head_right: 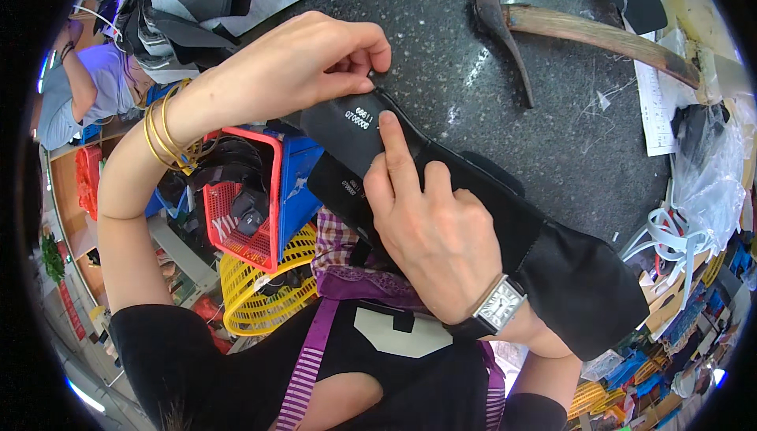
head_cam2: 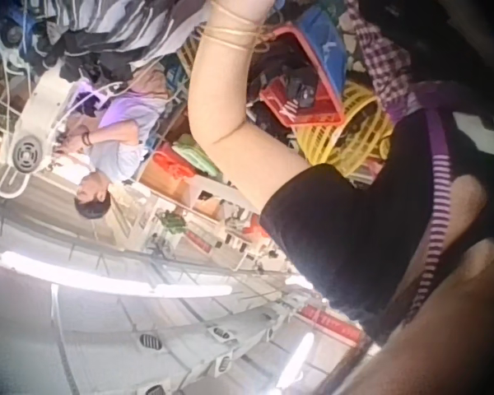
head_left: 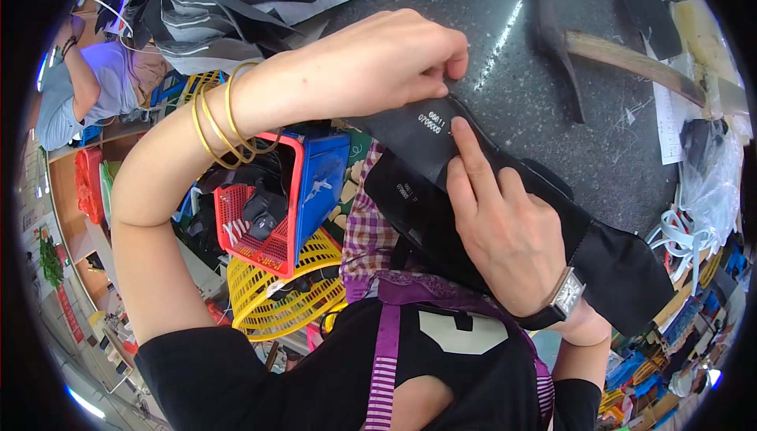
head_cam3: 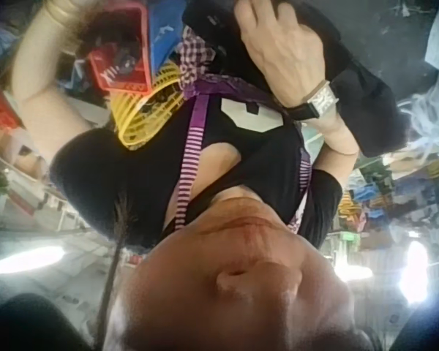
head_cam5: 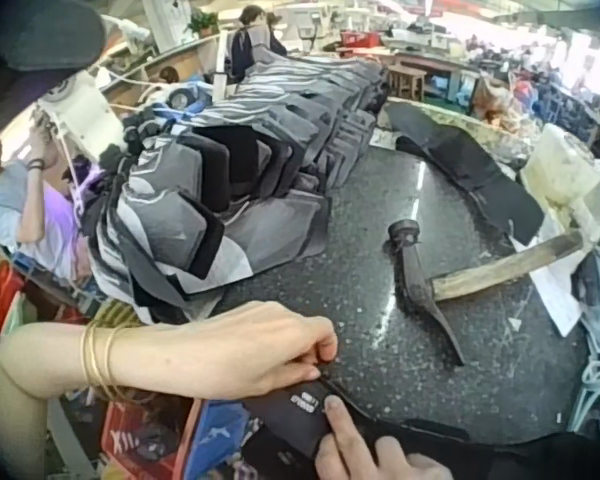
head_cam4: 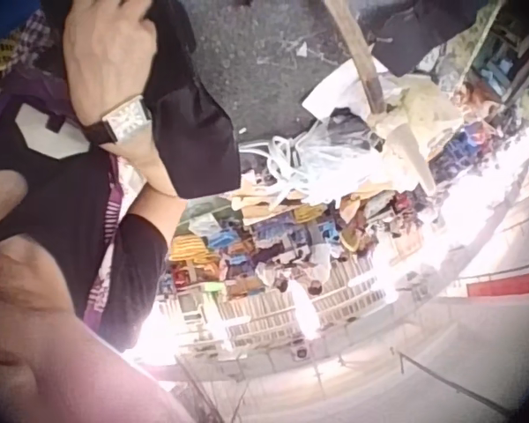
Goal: The person adheres white strips to the edges of shoe upper pieces, folds the edges over by hand, and hammers them flat using a hammer before setting the pieces aside.
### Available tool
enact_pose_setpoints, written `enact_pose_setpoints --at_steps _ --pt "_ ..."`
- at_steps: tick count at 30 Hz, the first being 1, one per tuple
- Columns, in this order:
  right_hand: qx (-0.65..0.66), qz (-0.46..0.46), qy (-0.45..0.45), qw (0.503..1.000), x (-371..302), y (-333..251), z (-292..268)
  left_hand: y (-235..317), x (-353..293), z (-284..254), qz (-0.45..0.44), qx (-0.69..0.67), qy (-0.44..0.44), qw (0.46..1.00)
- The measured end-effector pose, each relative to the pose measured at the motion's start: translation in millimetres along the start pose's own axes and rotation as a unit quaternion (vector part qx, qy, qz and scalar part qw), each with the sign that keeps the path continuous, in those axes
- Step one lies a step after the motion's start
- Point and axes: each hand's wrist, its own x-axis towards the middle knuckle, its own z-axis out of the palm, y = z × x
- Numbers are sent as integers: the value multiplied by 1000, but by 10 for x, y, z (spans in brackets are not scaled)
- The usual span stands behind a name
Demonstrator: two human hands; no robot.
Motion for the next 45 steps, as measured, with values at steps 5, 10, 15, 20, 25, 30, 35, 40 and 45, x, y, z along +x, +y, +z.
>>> enact_pose_setpoints --at_steps 5,10,15,20,25,30,35,40,45 --pt "-16 -10 -8 1000 -57 -27 -1 232 45 18 100 199 21 975" --pt "94 -29 -67 993 -336 129 -181 244 -231 379 155 -68 -76 983" --pt "199 -105 -41 974 -689 396 -268 287 -447 332 198 97 -81 972" --pt "107 47 -5 993 -664 304 -206 574 -125 423 175 45 -83 980" --pt "164 46 29 985 -595 309 -134 573 -143 490 190 44 -46 980" --pt "162 45 89 982 -506 310 4 582 -96 519 165 6 -31 986" --pt "174 49 74 981 -524 283 -52 478 -111 472 164 -26 -49 985" --pt "-22 -49 97 994 -629 164 21 336 -313 519 220 33 -38 974" --pt "34 22 -22 999 -559 135 -190 139 -420 503 263 -1 -9 965"
